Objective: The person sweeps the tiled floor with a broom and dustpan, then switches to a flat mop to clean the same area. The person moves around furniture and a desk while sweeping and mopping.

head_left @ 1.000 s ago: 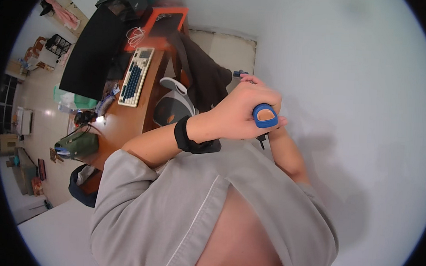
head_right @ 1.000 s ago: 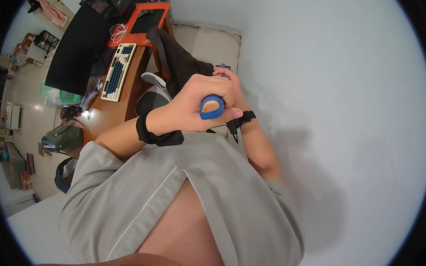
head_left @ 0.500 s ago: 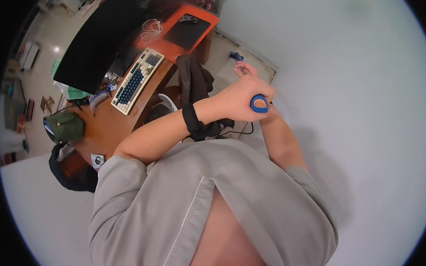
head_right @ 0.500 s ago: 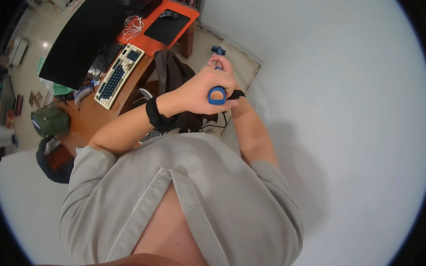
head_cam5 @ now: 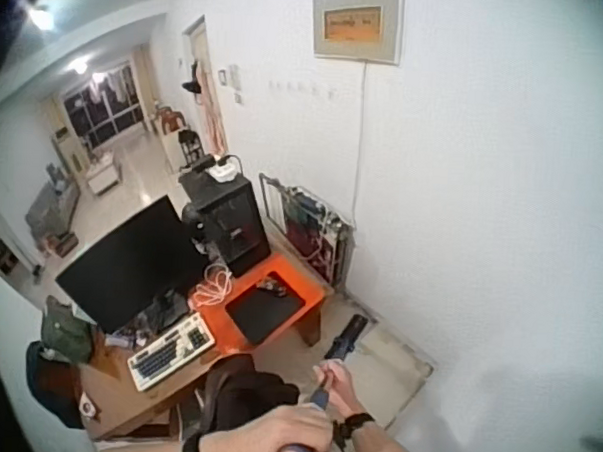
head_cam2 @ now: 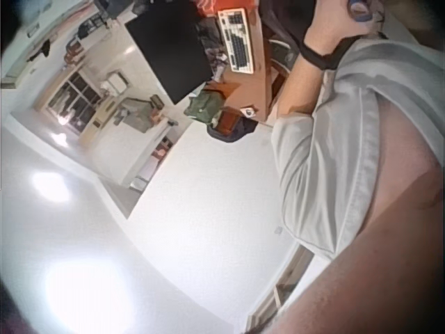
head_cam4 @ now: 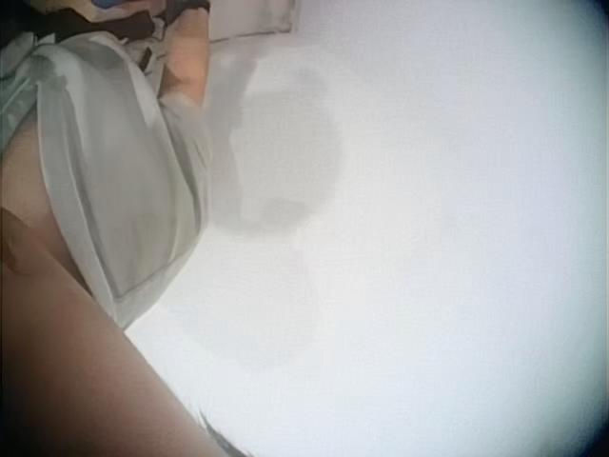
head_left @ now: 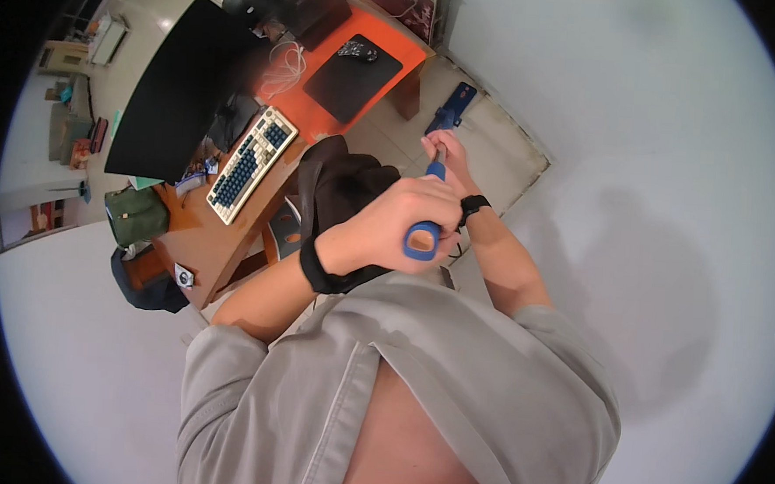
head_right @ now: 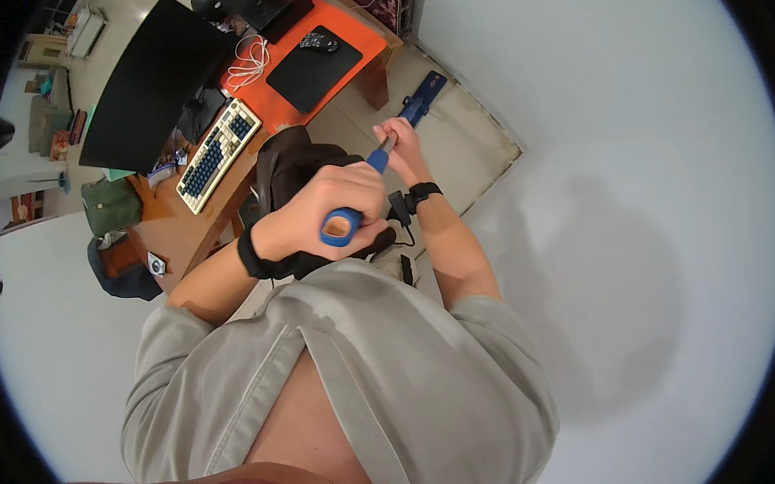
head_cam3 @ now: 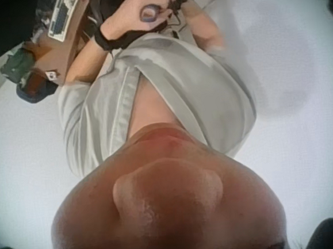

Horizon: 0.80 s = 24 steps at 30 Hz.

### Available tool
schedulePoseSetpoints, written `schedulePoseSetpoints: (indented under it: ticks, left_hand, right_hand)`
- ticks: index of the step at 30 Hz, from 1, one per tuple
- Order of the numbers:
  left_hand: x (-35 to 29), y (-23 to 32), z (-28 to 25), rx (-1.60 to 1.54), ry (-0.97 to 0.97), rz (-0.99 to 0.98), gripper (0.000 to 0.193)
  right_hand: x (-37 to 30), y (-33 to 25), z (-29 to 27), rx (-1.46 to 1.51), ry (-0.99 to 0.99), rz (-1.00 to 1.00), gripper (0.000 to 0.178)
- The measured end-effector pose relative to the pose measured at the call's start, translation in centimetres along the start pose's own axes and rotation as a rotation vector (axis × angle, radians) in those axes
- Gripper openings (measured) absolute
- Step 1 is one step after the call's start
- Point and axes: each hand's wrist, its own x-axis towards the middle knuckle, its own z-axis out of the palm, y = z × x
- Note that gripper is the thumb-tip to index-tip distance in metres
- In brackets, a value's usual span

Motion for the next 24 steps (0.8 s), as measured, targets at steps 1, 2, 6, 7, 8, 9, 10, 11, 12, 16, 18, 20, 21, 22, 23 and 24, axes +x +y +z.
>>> schedulePoseSetpoints:
  ticks: [1, 2, 6, 7, 8, 9, 10, 11, 12, 16, 18, 20, 21, 22, 23, 24]
  left_hand:
    - [0.8, 0.0, -0.6, 0.014, 0.007, -0.005, 0.026]
    - [1.5, -0.1, -0.8, 0.019, 0.012, 0.008, 0.026]
    - [4.8, -2.9, -0.8, 0.045, -0.026, -0.030, 0.026]
    - [5.8, -4.2, -0.9, -0.004, -0.019, 0.003, 0.029]
    - [6.6, -5.2, -1.2, -0.005, -0.023, -0.037, 0.028]
    - [7.2, -6.0, -1.3, -0.029, -0.018, -0.039, 0.027]
    - [7.6, -6.5, -1.0, -0.057, -0.025, -0.029, 0.024]
    - [8.1, -6.9, -0.9, -0.053, -0.087, -0.035, 0.024]
    - [8.4, -7.0, -0.6, -0.059, -0.139, -0.041, 0.023]
    - [9.9, -6.4, 0.7, -0.087, -0.295, -0.018, 0.022]
    - [10.8, -5.5, 1.0, -0.167, -0.397, -0.020, 0.023]
    - [11.7, -4.3, 1.5, -0.184, -0.528, -0.016, 0.024]
    - [12.1, -3.7, 1.8, -0.196, -0.596, -0.011, 0.025]
    - [12.6, -3.2, 2.5, -0.228, -0.662, 0.016, 0.028]
    - [12.9, -2.6, 3.1, -0.191, -0.793, 0.028, 0.027]
    - [13.2, -2.0, 3.6, -0.155, -0.923, 0.040, 0.027]
  right_hand:
    - [1.1, 0.0, 0.0, -0.007, 0.005, -0.024, 0.023]
    - [2.4, 0.2, 0.1, 0.033, -0.012, -0.031, 0.025]
    - [7.1, 3.3, -0.6, 0.105, -0.105, -0.086, 0.025]
    - [8.1, 4.2, -0.6, 0.257, -0.138, -0.001, 0.026]
    - [8.1, 4.9, -0.9, 0.275, -0.148, 0.024, 0.027]
    - [8.3, 5.4, -1.2, 0.255, -0.161, 0.041, 0.028]
    - [8.2, 5.8, -1.7, 0.101, -0.155, -0.002, 0.029]
    - [8.1, 5.9, -2.2, -0.079, -0.152, -0.046, 0.030]
    - [7.7, 5.8, -2.8, -0.070, -0.158, -0.036, 0.032]
    - [5.8, 4.1, -6.0, -0.142, -0.164, -0.020, 0.037]
    - [4.3, 2.7, -7.4, -0.151, -0.147, -0.009, 0.038]
    - [2.7, 1.2, -8.9, -0.139, -0.130, 0.018, 0.038]
    - [1.4, 0.3, -9.5, -0.148, -0.099, 0.036, 0.038]
    - [0.0, -0.6, -10.3, -0.158, -0.070, 0.053, 0.038]
    - [-1.5, -1.5, -10.8, -0.167, -0.044, 0.070, 0.038]
    - [-3.0, -2.5, -11.2, -0.203, -0.021, 0.107, 0.038]
